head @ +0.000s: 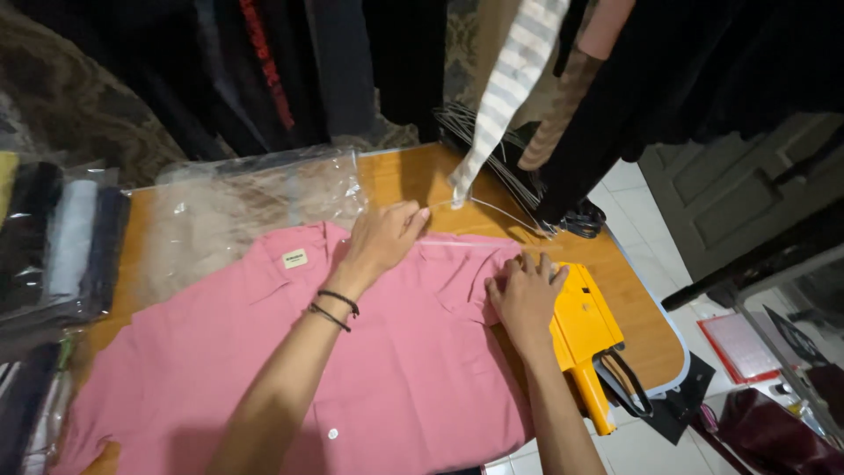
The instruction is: Tagging, buttoning, and hanging a pink shirt.
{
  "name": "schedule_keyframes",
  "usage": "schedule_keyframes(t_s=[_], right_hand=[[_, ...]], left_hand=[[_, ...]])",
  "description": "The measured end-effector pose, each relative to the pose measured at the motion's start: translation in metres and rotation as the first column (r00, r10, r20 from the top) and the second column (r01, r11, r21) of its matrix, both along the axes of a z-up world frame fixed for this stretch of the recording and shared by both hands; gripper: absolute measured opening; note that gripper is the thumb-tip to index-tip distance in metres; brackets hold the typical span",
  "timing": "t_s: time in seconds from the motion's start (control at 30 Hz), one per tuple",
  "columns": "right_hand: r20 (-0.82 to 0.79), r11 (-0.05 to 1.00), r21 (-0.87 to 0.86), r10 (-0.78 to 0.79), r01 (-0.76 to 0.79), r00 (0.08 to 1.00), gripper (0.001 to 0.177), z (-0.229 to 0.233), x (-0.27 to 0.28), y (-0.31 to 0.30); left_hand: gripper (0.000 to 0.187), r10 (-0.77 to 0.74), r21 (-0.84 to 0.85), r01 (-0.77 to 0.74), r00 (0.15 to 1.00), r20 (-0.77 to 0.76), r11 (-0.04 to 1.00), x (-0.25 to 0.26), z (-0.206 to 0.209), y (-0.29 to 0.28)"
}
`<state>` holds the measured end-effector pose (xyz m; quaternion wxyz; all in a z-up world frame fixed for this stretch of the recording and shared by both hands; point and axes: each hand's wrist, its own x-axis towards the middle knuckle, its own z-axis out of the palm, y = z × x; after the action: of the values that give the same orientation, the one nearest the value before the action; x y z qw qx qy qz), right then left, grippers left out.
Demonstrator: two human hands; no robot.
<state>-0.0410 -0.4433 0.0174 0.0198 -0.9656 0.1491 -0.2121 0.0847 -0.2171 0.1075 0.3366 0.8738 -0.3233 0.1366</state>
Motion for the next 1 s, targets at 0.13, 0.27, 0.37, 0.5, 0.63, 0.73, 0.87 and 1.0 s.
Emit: schedule_keyframes(t_s=[0.13, 0.27, 0.37, 0.5, 0.63, 0.73, 0.87, 1.0], right_hand=[[-0.021, 1.000, -0.020, -0.011, 0.011, 1.000, 0.044, 0.005, 0.001, 0.000], [0.023, 0.999, -0.009, 0.042, -0.041, 0.999, 0.045, 0.000, -0.003, -0.004], [0.131, 0.990, 0.063, 0.117, -0.126, 0.984, 0.044, 0.005, 0.000, -0.007], [0.022, 0.957, 0.250, 0.145, -0.146, 0.989, 0.041, 0.036, -0.008, -0.006], [-0.036, 0.630, 0.768, 0.218, -0.112, 0.975, 0.048, 0.050, -0.020, -0.026], [0.026, 0.342, 0.925, 0.381, -0.167, 0.924, 0.048, 0.080, -0.025, -0.009], [-0.038, 0.376, 0.872, 0.690, -0.313, 0.723, 0.045, 0.105, -0.033, 0.057], [0.037, 0.333, 0.825, 0.774, -0.457, 0.632, 0.038, 0.078, -0.015, 0.103]], left_hand=[[0.035, -0.002, -0.084, 0.014, 0.991, 0.136, 0.996, -0.012, -0.009, 0.017], [0.036, -0.038, -0.057, 0.041, 0.997, 0.061, 0.998, -0.028, -0.016, 0.041], [0.035, -0.106, -0.056, 0.107, 0.994, 0.032, 0.993, -0.040, -0.022, 0.064], [0.034, -0.103, -0.072, 0.098, 0.993, -0.060, 0.993, -0.072, -0.024, 0.098], [0.037, -0.028, -0.069, 0.014, 0.979, -0.202, 0.997, -0.102, -0.036, 0.132], [0.038, 0.013, -0.073, -0.032, 0.970, -0.241, 0.997, -0.120, -0.037, 0.149], [0.034, 0.030, -0.060, -0.046, 0.970, -0.243, 0.997, -0.149, -0.019, 0.155], [0.030, 0.035, -0.080, -0.046, 0.991, -0.132, 0.996, -0.155, -0.013, 0.147]])
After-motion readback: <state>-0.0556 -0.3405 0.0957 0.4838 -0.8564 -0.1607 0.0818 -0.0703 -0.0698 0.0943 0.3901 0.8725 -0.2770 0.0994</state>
